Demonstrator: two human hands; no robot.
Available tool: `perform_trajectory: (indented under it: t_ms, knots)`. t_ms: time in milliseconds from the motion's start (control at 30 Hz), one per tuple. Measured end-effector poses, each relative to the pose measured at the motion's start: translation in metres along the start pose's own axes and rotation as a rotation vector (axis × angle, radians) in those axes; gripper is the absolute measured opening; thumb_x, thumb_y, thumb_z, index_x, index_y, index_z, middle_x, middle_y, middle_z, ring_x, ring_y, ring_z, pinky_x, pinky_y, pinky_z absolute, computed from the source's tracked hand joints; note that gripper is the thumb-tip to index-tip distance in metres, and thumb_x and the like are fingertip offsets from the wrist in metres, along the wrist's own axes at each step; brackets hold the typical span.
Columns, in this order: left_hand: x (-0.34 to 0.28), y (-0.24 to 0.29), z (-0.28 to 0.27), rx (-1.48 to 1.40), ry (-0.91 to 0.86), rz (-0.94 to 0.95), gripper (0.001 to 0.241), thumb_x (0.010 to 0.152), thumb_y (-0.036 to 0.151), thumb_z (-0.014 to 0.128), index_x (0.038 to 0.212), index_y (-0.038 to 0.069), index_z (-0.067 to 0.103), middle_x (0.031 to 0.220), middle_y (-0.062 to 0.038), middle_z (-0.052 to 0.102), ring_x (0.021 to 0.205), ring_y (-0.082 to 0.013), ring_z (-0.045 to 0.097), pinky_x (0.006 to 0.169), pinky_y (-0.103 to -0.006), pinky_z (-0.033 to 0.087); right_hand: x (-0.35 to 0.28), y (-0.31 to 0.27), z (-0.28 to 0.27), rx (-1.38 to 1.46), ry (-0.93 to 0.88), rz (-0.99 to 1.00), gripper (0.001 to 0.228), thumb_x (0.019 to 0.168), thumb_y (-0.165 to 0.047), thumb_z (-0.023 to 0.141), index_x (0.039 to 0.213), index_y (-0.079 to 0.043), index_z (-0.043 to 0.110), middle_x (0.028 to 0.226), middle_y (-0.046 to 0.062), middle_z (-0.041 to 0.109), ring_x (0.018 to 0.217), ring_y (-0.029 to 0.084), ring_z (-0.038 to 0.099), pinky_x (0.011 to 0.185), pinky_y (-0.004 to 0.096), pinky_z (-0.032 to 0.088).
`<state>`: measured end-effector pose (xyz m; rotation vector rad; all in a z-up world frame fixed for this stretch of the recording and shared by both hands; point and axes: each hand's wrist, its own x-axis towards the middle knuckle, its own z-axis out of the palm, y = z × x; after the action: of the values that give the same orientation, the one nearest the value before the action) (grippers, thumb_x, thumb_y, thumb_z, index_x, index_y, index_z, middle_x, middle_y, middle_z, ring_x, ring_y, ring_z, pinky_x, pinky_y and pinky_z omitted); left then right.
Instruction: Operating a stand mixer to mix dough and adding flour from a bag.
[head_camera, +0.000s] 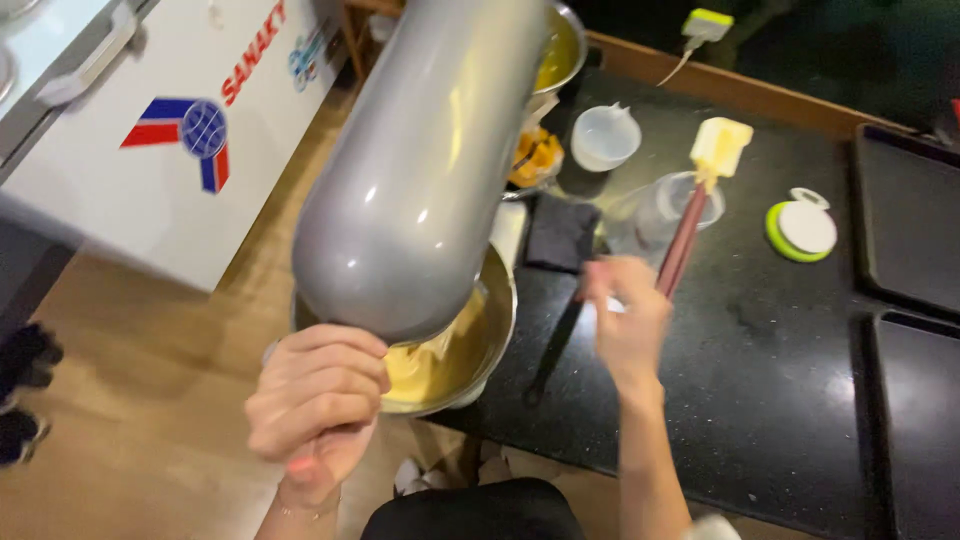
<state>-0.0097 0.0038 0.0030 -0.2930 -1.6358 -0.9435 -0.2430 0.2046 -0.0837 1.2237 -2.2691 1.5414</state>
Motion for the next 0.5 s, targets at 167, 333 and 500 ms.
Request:
perform_trajectory:
  t_ms: [167,333,500]
  knots:
    - [0.069,0.021,0.013,0.180,-0.112,-0.076,0.078,0.109,0.050,0.045,0.053,-0.004,0.051,0.050,-0.012,0.050,0.049,-0.0294,0.059,0.060,-0.0439,0.058,-0.022,0.135,-0.053,-0.354,0.414,0.249,0.062,0.096,-0.014,0.084,0.130,0.019,0.044,0.103,0.027,0.061,0.095,0.037,0.063,0.075,0.045,0.052]
    - [0.090,-0.043,0.029,-0.151,0.013,-0.078,0.071,0.115,0.049,0.036,0.064,0.001,0.049,0.056,-0.009,0.051,0.052,-0.0206,0.052,0.057,-0.0319,0.046,-0.008,0.188,-0.046,0.758,0.295,0.795,0.028,0.106,-0.025,0.057,0.118,0.001,0.053,0.084,0.006,0.064,0.060,0.014,0.055,0.052,0.029,0.046]
    - [0.131,-0.084,0.038,-0.209,-0.025,-0.145,0.071,0.113,0.052,0.038,0.069,0.000,0.057,0.057,-0.006,0.058,0.047,-0.0111,0.053,0.047,-0.0254,0.036,-0.033,0.042,-0.061,0.658,0.426,0.650,0.032,0.115,-0.034,0.041,0.111,-0.004,0.052,0.075,0.003,0.053,0.053,0.010,0.046,0.046,0.026,0.040]
